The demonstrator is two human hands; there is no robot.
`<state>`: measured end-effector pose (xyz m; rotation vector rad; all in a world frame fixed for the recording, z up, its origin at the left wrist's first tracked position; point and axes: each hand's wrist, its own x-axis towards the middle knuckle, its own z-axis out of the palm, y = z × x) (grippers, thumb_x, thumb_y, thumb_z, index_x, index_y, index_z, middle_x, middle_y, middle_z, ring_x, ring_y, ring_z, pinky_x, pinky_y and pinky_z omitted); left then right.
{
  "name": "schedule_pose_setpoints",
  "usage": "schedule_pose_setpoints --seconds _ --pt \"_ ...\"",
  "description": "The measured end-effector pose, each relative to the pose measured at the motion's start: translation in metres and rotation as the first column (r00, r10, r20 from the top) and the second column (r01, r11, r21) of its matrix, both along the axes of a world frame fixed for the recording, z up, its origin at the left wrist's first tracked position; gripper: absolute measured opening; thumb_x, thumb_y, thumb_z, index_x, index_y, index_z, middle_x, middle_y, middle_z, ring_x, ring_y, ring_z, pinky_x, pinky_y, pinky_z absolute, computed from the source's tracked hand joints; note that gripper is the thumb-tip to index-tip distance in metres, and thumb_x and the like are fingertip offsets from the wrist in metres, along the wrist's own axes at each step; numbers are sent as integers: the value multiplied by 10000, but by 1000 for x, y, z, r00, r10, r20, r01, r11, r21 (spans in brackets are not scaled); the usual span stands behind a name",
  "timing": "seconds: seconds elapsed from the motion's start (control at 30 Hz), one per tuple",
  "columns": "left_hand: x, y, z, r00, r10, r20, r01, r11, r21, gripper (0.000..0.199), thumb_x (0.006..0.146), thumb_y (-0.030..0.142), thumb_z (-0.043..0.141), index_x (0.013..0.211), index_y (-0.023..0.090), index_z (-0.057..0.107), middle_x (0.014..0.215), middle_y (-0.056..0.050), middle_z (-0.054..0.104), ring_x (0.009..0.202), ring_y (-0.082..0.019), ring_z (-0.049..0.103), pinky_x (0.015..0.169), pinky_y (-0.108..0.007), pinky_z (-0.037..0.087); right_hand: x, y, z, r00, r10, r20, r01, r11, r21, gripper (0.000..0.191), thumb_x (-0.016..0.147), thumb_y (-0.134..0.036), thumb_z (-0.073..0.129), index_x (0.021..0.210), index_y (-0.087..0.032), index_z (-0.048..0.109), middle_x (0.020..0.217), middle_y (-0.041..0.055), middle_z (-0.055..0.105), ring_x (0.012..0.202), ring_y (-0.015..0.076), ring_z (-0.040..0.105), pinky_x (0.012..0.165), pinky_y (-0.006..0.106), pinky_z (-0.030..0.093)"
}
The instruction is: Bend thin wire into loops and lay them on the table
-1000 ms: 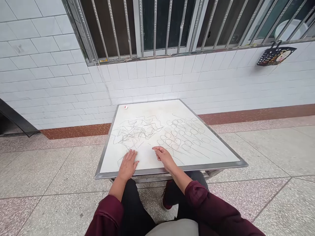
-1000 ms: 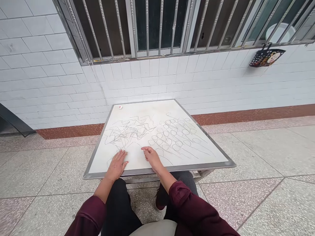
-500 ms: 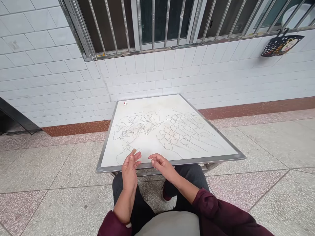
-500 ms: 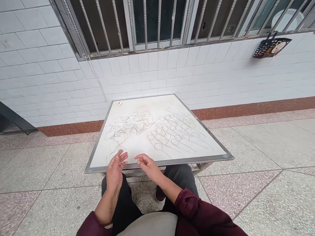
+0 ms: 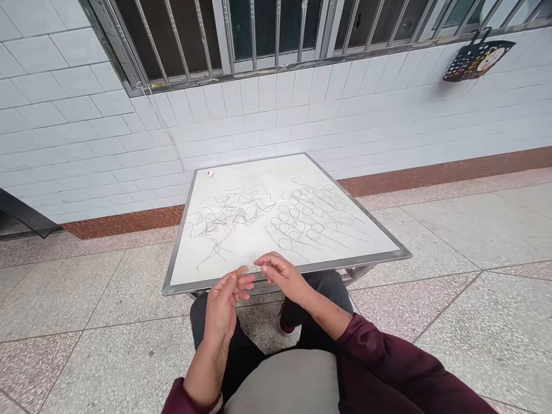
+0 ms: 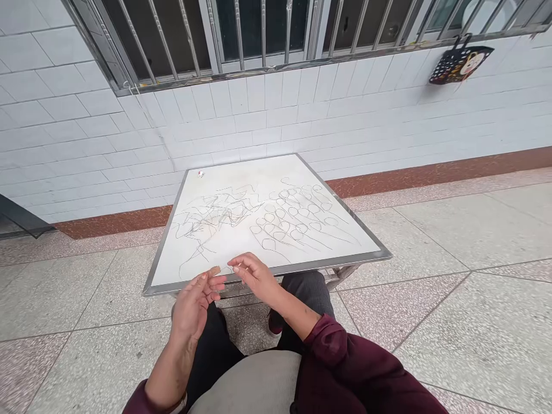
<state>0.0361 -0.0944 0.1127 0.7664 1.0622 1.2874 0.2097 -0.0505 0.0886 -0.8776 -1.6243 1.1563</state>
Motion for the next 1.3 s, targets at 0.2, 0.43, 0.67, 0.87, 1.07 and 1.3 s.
schedule_pose_setpoints --seconds 0.2,0.43,0.67,0.87,1.07,1.3 --pt "0 -5 0 996 -84 1 84 995 46 316 821 374 646 1015 128 687 789 -79 720 652 -119 600 571 -217 441 5 -10 16 981 101 163 -127 980 156 236 943 -376 491 906 -209 653 828 23 604 814 152 539 777 298 438" --pt "-14 -8 6 987 -157 16 156 986 58 363 794 296 689 1129 160 658 764 -39 685 655 -106 577 645 -223 455 7 -14 23 946 114 303 -210 928 307 153 924 -326 536 885 -213 631 799 24 620 820 165 525 765 303 435" --pt "-20 -14 17 987 -134 92 134 991 -4 423 813 341 662 1189 151 621 856 -82 706 738 -139 630 698 -259 494 9 -11 21 866 -170 470 -195 752 630 142 937 -299 522 904 -204 623 802 45 643 795 187 501 765 346 385" --pt "-15 -19 15 991 -105 87 106 994 -15 533 795 337 687 1286 181 550 826 -58 707 677 -117 615 690 -245 486 8 -10 18 875 -196 443 -164 741 652 141 949 -276 496 964 -203 616 821 56 643 796 194 506 751 349 402" --pt "-17 -21 12 991 -88 95 91 996 -19 524 813 316 661 1301 164 545 860 -83 701 701 -126 599 689 -249 474 9 -7 14 879 -207 430 -147 741 656 137 946 -279 507 976 -204 617 824 56 650 808 194 521 751 350 408" --pt "-20 -21 12 987 -121 102 115 991 64 608 771 222 711 1343 215 504 820 -31 665 709 -108 566 699 -225 456 7 -5 11 896 -166 411 -146 765 627 148 951 -302 503 943 -207 616 813 41 655 790 181 551 750 344 406"
